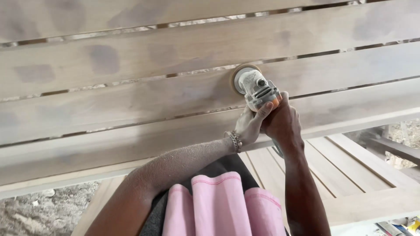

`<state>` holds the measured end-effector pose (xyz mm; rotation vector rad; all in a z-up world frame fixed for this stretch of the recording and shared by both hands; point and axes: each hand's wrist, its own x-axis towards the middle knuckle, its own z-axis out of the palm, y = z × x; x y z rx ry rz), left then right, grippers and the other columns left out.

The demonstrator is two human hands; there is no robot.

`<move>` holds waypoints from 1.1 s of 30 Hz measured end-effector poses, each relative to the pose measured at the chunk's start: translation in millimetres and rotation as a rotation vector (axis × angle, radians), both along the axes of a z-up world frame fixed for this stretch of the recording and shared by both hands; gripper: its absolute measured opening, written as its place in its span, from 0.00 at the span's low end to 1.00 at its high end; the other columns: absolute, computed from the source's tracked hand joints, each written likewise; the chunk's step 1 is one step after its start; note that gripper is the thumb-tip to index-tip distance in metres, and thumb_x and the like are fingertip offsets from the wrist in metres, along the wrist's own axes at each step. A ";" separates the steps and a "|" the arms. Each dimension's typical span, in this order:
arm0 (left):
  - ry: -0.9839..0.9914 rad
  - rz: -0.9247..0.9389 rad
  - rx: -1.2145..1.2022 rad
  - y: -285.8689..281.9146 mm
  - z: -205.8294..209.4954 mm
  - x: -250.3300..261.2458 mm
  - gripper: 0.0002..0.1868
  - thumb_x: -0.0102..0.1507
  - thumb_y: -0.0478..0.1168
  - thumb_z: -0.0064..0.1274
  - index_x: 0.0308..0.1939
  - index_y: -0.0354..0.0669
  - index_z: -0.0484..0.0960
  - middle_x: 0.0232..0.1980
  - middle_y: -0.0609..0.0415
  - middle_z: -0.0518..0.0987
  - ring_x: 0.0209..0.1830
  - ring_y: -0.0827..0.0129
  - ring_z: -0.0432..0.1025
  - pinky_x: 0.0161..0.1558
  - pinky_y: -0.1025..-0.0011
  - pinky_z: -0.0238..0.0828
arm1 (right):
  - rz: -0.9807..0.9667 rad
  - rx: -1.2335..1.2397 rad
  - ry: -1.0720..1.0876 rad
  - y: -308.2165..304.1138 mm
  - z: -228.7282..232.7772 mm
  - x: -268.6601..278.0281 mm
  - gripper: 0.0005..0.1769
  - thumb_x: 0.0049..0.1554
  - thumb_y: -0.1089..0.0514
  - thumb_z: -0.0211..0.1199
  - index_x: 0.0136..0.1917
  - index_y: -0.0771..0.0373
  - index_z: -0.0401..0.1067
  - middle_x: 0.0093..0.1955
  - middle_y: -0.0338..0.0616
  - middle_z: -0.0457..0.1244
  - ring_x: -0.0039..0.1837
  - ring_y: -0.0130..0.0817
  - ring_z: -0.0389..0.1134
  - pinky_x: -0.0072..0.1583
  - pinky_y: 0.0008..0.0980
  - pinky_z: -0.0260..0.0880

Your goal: The person sands wooden slats using an angle grinder, holding it with both hands and then with one hand to smooth the surfaces.

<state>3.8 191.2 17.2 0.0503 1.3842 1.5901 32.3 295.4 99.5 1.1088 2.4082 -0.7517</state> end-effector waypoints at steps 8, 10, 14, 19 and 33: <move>-0.021 -0.336 -0.159 79.3 7.8 21.5 0.60 0.50 0.87 0.33 0.65 0.40 0.72 0.55 0.44 0.82 0.51 0.60 0.82 0.48 0.64 0.83 | -0.319 -0.122 0.098 47.8 10.3 37.7 0.41 0.46 0.47 0.77 0.66 0.61 0.62 0.52 0.53 0.71 0.52 0.50 0.75 0.51 0.51 0.79; 0.010 -0.315 -0.116 58.5 -15.7 26.5 0.56 0.52 0.84 0.37 0.63 0.41 0.75 0.55 0.45 0.83 0.52 0.59 0.81 0.49 0.64 0.82 | -0.399 -0.267 0.227 36.6 -3.5 33.4 0.37 0.52 0.45 0.73 0.66 0.64 0.64 0.53 0.54 0.71 0.53 0.51 0.75 0.51 0.52 0.79; -0.274 0.269 0.372 -21.2 -32.3 38.5 0.32 0.71 0.55 0.46 0.70 0.34 0.68 0.68 0.40 0.72 0.68 0.56 0.70 0.68 0.60 0.68 | 0.010 -0.119 0.005 0.9 -23.1 15.7 0.38 0.47 0.46 0.73 0.63 0.63 0.61 0.45 0.64 0.70 0.52 0.64 0.71 0.50 0.59 0.73; 0.347 0.248 0.371 5.0 -69.3 70.6 0.29 0.75 0.50 0.45 0.74 0.37 0.61 0.76 0.42 0.64 0.75 0.58 0.63 0.74 0.59 0.63 | 0.197 -0.152 -0.045 28.7 -14.8 13.9 0.31 0.52 0.49 0.70 0.61 0.63 0.61 0.42 0.59 0.70 0.47 0.60 0.74 0.47 0.54 0.74; 0.042 -0.343 -0.085 29.3 3.7 4.2 0.62 0.52 0.84 0.33 0.71 0.37 0.63 0.56 0.40 0.80 0.50 0.58 0.83 0.50 0.64 0.83 | -0.150 0.013 0.097 25.1 -11.5 35.5 0.37 0.47 0.49 0.77 0.62 0.62 0.61 0.46 0.55 0.72 0.48 0.53 0.76 0.46 0.51 0.77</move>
